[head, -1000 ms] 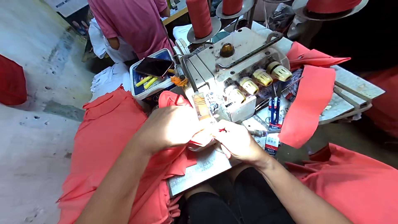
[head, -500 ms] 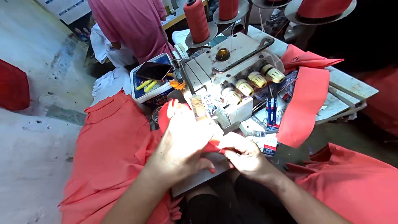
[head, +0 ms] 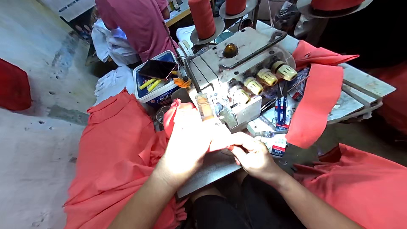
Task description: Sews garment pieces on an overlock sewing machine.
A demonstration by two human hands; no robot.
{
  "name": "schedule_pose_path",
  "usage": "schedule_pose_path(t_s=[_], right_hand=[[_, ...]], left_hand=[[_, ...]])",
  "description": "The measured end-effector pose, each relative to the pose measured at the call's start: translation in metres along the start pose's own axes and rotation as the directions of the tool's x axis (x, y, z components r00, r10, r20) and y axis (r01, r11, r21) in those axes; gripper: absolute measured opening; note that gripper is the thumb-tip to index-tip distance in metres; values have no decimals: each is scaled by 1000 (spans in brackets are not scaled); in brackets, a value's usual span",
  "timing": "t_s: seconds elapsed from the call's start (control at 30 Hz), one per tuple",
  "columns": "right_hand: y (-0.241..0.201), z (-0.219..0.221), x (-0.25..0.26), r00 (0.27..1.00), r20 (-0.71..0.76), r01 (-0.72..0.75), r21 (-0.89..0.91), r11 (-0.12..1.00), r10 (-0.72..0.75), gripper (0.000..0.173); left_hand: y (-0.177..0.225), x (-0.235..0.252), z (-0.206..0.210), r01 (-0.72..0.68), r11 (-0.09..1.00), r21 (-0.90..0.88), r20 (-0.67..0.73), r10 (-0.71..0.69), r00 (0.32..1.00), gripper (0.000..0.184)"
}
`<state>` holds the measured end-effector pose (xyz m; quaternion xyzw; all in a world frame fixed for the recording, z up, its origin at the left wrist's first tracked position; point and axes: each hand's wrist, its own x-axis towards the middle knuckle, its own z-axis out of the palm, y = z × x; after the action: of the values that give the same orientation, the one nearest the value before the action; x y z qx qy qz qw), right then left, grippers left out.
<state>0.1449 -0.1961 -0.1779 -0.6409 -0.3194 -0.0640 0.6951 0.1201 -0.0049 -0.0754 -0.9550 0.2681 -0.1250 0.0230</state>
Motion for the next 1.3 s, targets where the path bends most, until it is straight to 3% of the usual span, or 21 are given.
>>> schedule_pose_path(t_s=[0.1,0.2,0.33,0.43,0.53,0.6,0.73,0.93,0.97,1.0,1.07,1.1,1.13,1.2,1.3], right_hand=[[8,3,11,998,-25,-55,-1,998,55,15],[18,5,17,1000,-27,-9,-9,1000,8,15],[19,0,8,994,-92,50,-36,998,-53,15],[27,-16,0,938,-310,61,-288,956,-154,13],[45,-43,3,843,-500,-111,-525,844,-200,26],[48,-57,14,805,-590,-288,-481,828,-62,42],[43,-69,35,711,-647,-533,-240,812,275,54],[25,-70,27,687,-574,-649,-212,730,445,44],[15,-65,18,717,-524,-643,-242,727,460,42],[4,-58,7,785,-449,-589,-328,739,426,42],[-11,-39,-10,948,-241,-315,-600,735,208,41],[-18,-28,-13,986,-146,-158,-715,682,75,39],[-25,-19,-10,998,-60,-32,-799,601,-27,38],[-40,-6,3,994,90,109,-889,444,-64,36],[-55,12,23,971,203,142,-913,383,124,32]], left_hand=[[-9,-3,-4,58,998,8,93,-59,994,27],[-19,-7,-6,137,981,-138,154,-116,981,40],[-23,-20,14,176,946,-271,76,-161,984,39],[-12,-27,29,251,946,-205,-29,-263,964,39],[4,-33,40,379,909,-174,-96,-399,912,38],[17,-41,48,444,876,-186,-157,-473,867,36],[56,-58,60,530,819,-220,-286,-573,768,33],[89,-75,79,555,790,-259,-390,-611,688,33],[90,-76,80,550,790,-272,-394,-613,685,32],[90,-76,80,546,789,-282,-398,-614,682,32],[90,-75,81,535,787,-309,-407,-617,673,31],[90,-75,82,526,786,-326,-416,-619,667,32],[90,-75,82,516,785,-344,-424,-620,661,32],[89,-75,82,500,780,-377,-434,-625,648,31],[88,-77,81,482,770,-418,-431,-635,641,30]])
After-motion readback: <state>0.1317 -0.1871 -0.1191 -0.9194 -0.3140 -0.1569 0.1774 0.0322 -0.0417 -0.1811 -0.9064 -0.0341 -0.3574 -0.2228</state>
